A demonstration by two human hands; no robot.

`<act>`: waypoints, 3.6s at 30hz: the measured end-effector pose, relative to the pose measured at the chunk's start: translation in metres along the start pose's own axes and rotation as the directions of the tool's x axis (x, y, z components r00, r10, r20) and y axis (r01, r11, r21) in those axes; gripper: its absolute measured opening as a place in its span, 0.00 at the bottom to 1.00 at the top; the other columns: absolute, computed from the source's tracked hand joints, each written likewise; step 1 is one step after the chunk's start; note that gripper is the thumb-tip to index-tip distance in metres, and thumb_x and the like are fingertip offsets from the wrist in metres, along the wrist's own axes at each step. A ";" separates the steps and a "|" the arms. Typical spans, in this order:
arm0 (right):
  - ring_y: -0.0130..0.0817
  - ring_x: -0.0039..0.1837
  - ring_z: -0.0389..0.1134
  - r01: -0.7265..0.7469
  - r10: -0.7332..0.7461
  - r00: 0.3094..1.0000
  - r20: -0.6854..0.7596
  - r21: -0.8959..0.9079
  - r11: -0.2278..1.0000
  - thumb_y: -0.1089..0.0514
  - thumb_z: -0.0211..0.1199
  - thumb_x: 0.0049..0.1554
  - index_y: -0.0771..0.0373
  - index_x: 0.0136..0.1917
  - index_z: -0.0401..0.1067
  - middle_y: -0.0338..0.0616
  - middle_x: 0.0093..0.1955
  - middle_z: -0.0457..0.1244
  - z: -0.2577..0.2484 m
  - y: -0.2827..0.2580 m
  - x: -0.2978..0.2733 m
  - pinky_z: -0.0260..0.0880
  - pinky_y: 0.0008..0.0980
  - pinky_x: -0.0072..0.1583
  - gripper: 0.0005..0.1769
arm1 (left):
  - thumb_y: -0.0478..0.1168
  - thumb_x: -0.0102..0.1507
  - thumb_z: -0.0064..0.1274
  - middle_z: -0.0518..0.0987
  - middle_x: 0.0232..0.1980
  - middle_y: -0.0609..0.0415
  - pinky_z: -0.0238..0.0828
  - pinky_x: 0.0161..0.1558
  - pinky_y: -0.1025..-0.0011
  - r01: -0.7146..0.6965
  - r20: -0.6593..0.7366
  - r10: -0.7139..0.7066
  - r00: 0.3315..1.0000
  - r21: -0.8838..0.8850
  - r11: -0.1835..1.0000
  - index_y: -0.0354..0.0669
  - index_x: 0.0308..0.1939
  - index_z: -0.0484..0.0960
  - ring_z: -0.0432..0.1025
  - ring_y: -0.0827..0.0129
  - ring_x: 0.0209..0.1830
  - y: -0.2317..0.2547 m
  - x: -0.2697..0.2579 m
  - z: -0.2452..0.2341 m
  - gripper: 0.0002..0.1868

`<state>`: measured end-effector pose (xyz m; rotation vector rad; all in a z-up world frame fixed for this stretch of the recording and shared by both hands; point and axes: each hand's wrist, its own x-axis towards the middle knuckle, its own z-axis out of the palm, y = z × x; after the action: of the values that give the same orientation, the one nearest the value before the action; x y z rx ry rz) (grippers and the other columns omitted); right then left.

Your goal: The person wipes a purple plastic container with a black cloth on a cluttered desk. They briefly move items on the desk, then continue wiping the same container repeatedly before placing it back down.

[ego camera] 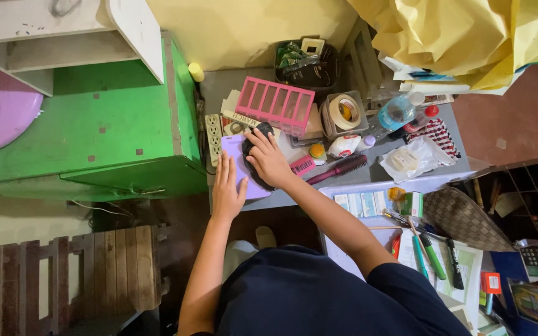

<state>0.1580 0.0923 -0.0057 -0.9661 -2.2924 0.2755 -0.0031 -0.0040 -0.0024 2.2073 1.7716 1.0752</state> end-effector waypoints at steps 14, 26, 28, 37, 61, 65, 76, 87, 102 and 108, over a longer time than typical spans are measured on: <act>0.45 0.83 0.48 -0.011 0.011 1.000 -0.019 0.014 1.000 0.46 0.51 0.69 0.56 0.47 0.65 0.44 0.80 0.55 -0.002 -0.004 0.002 0.39 0.52 0.79 0.14 | 0.42 0.68 0.51 0.52 0.79 0.28 0.50 0.74 0.48 -0.025 -0.013 0.025 1.000 0.000 1.000 0.24 0.73 0.61 0.49 0.35 0.78 0.000 0.002 -0.002 0.34; 0.45 0.83 0.49 0.005 -0.005 0.999 -0.046 -0.014 1.000 0.46 0.51 0.69 0.57 0.46 0.64 0.44 0.80 0.55 0.001 -0.003 0.001 0.41 0.51 0.79 0.14 | 0.42 0.67 0.50 0.52 0.79 0.27 0.50 0.74 0.49 -0.021 -0.007 0.021 1.000 0.001 1.000 0.24 0.73 0.61 0.49 0.35 0.78 -0.002 0.000 0.000 0.34; 0.45 0.83 0.49 0.006 -0.007 0.999 -0.052 -0.011 1.000 0.46 0.51 0.69 0.57 0.46 0.64 0.44 0.80 0.55 0.001 -0.003 0.003 0.41 0.52 0.78 0.15 | 0.42 0.67 0.51 0.53 0.79 0.27 0.49 0.74 0.49 -0.028 -0.012 0.028 1.000 0.014 1.000 0.24 0.73 0.61 0.49 0.35 0.78 -0.002 0.002 0.000 0.34; 0.44 0.83 0.49 0.010 -0.012 0.998 -0.056 -0.027 1.000 0.46 0.51 0.69 0.57 0.47 0.64 0.44 0.80 0.55 0.000 -0.004 0.000 0.40 0.51 0.79 0.15 | 0.41 0.68 0.50 0.52 0.79 0.27 0.49 0.75 0.48 -0.017 0.005 0.017 1.000 -0.016 1.000 0.24 0.73 0.60 0.48 0.34 0.79 0.000 0.000 -0.002 0.34; 0.44 0.83 0.49 0.008 -0.011 0.998 -0.054 -0.056 0.998 0.46 0.51 0.69 0.57 0.47 0.65 0.44 0.80 0.54 0.000 -0.005 0.002 0.39 0.51 0.79 0.14 | 0.42 0.68 0.50 0.51 0.80 0.29 0.46 0.76 0.51 -0.016 0.009 0.017 1.000 -0.041 0.999 0.25 0.74 0.60 0.46 0.38 0.80 -0.004 0.001 -0.001 0.34; 0.44 0.83 0.49 -0.004 0.000 0.999 -0.053 -0.075 0.997 0.47 0.51 0.69 0.57 0.47 0.65 0.45 0.80 0.55 -0.002 -0.008 0.004 0.42 0.52 0.78 0.14 | 0.43 0.68 0.50 0.51 0.79 0.28 0.46 0.76 0.50 -0.027 0.025 0.027 0.999 -0.028 0.999 0.23 0.73 0.61 0.46 0.37 0.80 -0.003 0.003 -0.004 0.35; 0.45 0.81 0.54 0.146 -0.164 0.985 -0.055 -0.244 0.959 0.44 0.55 0.65 0.57 0.53 0.65 0.53 0.79 0.55 0.006 -0.035 0.011 0.45 0.54 0.78 0.15 | 0.62 0.72 0.26 0.44 0.80 0.23 0.37 0.77 0.46 -0.111 0.120 0.112 0.986 -0.020 0.994 0.22 0.77 0.44 0.38 0.32 0.81 -0.031 -0.006 0.012 0.46; 0.48 0.82 0.52 0.245 -0.247 0.969 0.024 -0.234 0.941 0.49 0.53 0.65 0.66 0.77 0.58 0.58 0.80 0.53 -0.008 -0.039 0.018 0.49 0.47 0.78 0.32 | 0.61 0.70 0.40 0.43 0.79 0.21 0.38 0.76 0.45 -0.051 0.101 0.059 0.993 -0.082 0.995 0.18 0.76 0.42 0.41 0.31 0.80 -0.019 -0.004 0.009 0.50; 0.56 0.81 0.46 -0.053 0.071 0.997 0.031 -0.404 0.913 0.39 0.51 0.63 0.40 0.76 0.63 0.42 0.84 0.48 0.002 -0.032 0.023 0.58 0.74 0.60 0.29 | 0.61 0.66 0.50 0.45 0.77 0.17 0.38 0.76 0.44 -0.033 0.160 0.053 0.986 -0.126 0.992 0.17 0.75 0.43 0.43 0.28 0.78 -0.018 -0.001 0.011 0.55; 0.49 0.80 0.49 -0.116 0.138 0.990 0.015 -0.461 0.880 0.39 0.51 0.62 0.35 0.77 0.60 0.38 0.81 0.51 0.001 -0.037 0.026 0.63 0.63 0.61 0.30 | 0.65 0.65 0.49 0.46 0.78 0.21 0.35 0.78 0.48 -0.109 0.271 0.109 0.956 -0.017 0.994 0.18 0.75 0.48 0.39 0.34 0.81 -0.020 0.000 -0.001 0.56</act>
<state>0.1222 0.0844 0.0213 -1.3597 -2.3915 -0.2108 -0.0196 0.0022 -0.0116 2.3431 1.5496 0.7443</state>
